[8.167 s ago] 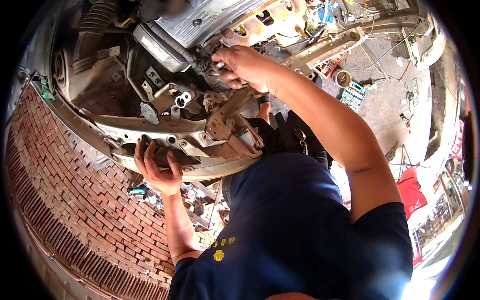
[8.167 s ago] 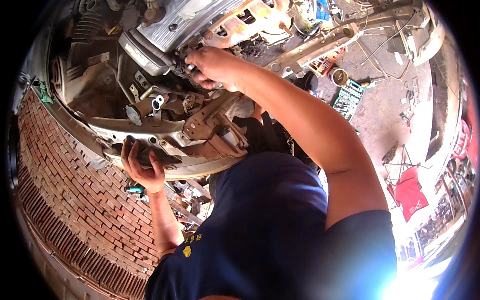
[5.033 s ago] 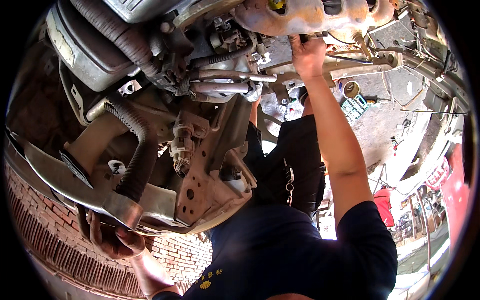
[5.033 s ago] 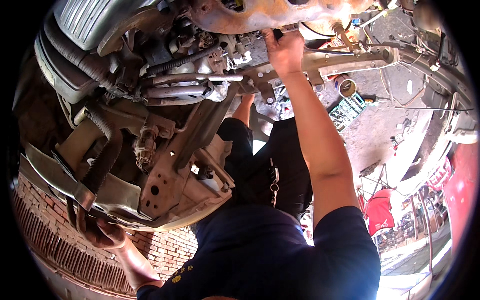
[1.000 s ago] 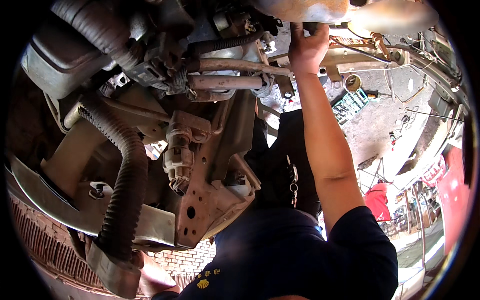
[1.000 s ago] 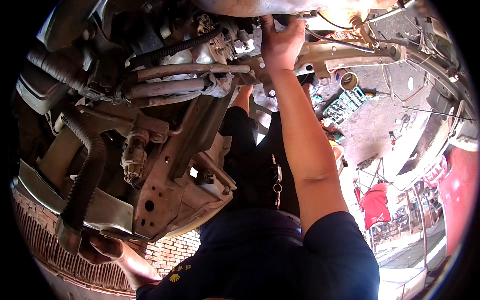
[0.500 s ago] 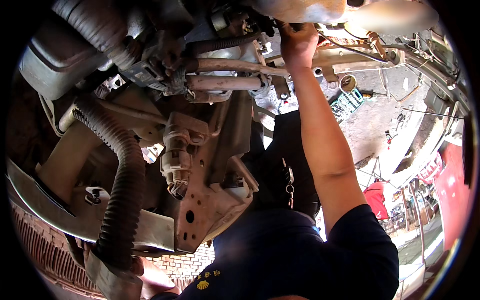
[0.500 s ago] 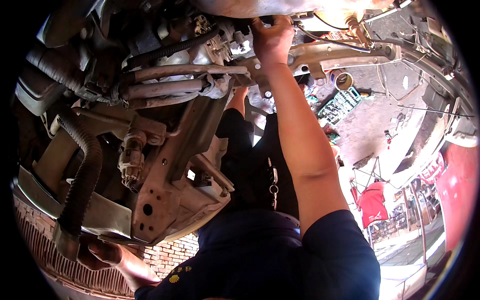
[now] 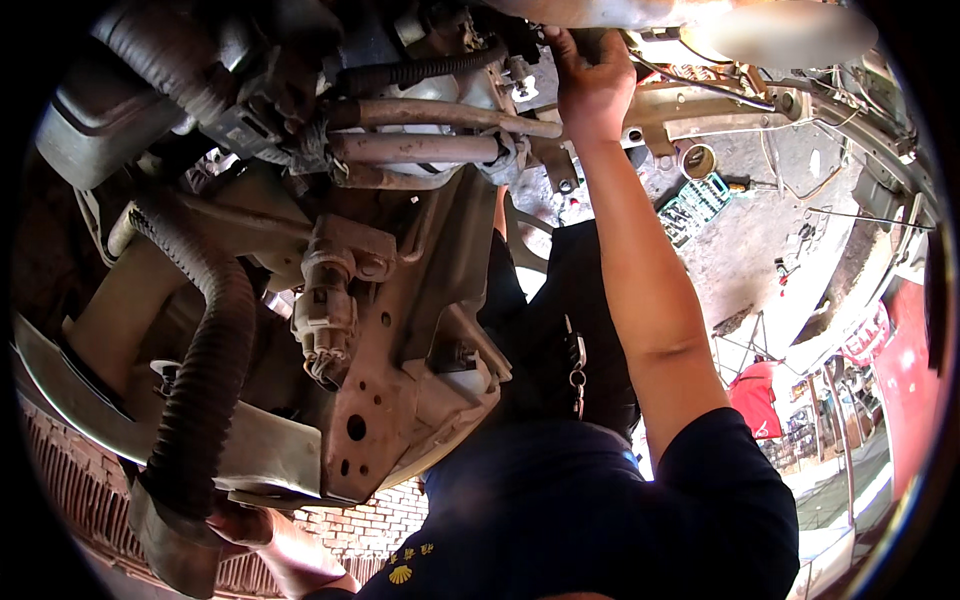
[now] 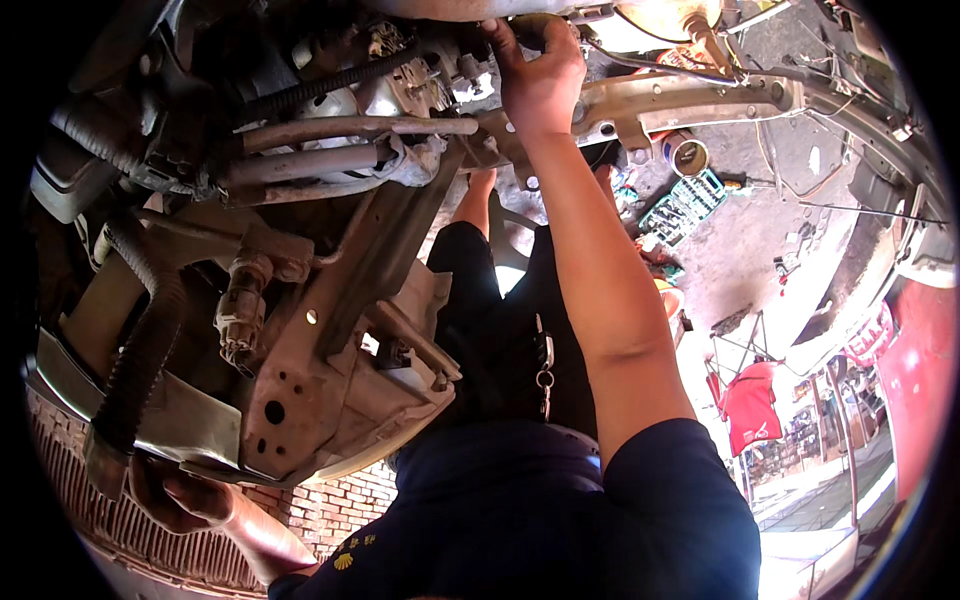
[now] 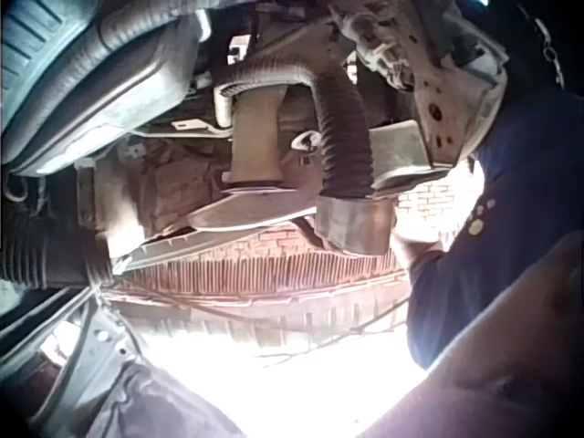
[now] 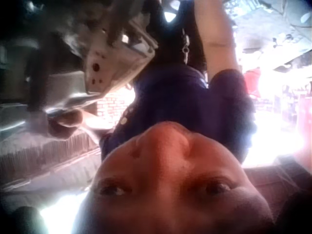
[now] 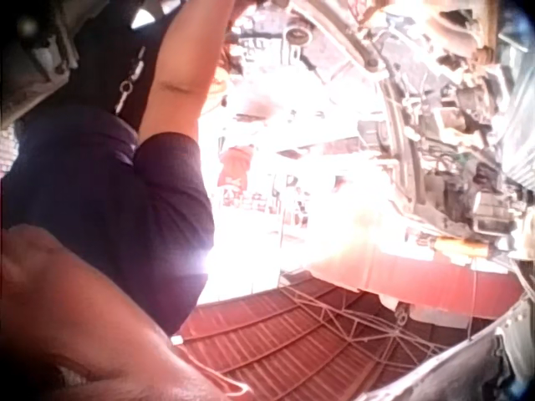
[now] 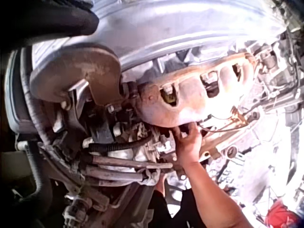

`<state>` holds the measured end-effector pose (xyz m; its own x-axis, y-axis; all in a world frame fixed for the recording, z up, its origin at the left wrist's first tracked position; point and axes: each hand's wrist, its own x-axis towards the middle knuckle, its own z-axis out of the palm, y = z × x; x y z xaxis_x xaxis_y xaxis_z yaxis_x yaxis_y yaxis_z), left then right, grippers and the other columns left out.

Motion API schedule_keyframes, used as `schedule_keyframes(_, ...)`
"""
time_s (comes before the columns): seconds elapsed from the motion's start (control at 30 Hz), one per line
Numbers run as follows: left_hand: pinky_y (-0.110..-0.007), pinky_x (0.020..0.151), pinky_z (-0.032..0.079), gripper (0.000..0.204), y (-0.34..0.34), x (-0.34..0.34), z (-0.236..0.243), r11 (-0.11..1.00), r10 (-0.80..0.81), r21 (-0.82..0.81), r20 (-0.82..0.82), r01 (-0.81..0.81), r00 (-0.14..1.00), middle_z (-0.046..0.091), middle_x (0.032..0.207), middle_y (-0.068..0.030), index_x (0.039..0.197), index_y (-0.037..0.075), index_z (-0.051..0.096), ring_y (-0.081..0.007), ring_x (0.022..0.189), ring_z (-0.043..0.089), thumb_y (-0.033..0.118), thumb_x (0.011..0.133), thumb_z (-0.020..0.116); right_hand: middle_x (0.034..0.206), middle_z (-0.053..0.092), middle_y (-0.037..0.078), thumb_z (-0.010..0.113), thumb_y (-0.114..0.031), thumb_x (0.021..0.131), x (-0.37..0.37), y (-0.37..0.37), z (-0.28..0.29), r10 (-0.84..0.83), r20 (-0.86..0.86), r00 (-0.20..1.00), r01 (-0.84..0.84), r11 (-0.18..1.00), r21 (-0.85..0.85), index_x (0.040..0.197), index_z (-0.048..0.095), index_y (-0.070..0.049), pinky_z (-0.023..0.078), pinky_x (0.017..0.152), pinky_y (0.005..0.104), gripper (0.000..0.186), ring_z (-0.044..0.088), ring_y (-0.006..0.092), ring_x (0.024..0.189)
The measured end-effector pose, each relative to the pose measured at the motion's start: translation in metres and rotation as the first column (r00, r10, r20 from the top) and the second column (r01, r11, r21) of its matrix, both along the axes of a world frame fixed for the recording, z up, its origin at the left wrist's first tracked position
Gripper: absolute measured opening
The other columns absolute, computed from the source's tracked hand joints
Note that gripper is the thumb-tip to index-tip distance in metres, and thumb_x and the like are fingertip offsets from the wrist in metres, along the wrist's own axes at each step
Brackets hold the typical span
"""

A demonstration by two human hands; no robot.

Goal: The person disassembles car engine components by loosening bolts using a ratchet wrench with an extension bar, changing sockets, and unscrewing fasteners around the engine block by hand and with hand tools.

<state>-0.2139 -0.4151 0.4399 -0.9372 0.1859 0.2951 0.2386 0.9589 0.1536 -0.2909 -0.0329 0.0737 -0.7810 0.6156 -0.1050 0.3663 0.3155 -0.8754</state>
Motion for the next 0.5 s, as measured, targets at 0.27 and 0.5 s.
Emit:
schedule_keyframes(0.27,-0.039,0.084,0.057,0.057,0.002,-0.001,0.005,0.998,-0.035,-0.048,0.037,0.036,0.999,0.069,0.116,-0.0256,0.127,-0.015,0.062,-0.0321,0.098,0.07,0.035,0.105,0.048,0.095,0.074,0.022,0.081,-0.024,0.089,0.002,0.004,-0.021,0.02,0.061,0.998,-0.025,0.997,0.077,0.098,0.07,0.003,0.055,0.079,0.0464,0.031,0.071,0.0377,0.088)
schedule_keyframes(0.5,-0.042,0.102,0.054,0.055,-0.013,0.015,0.007,0.999,0.013,-0.041,0.038,-0.011,0.999,0.061,0.138,-0.028,0.139,-0.013,0.054,-0.0353,0.117,0.066,0.034,0.114,0.041,0.097,0.074,0.022,0.082,-0.027,0.09,0.002,0.04,-0.054,0.193,0.013,0.981,-0.194,0.978,0.08,0.109,0.071,0.002,0.056,0.078,0.0473,0.037,0.072,0.0384,0.086)
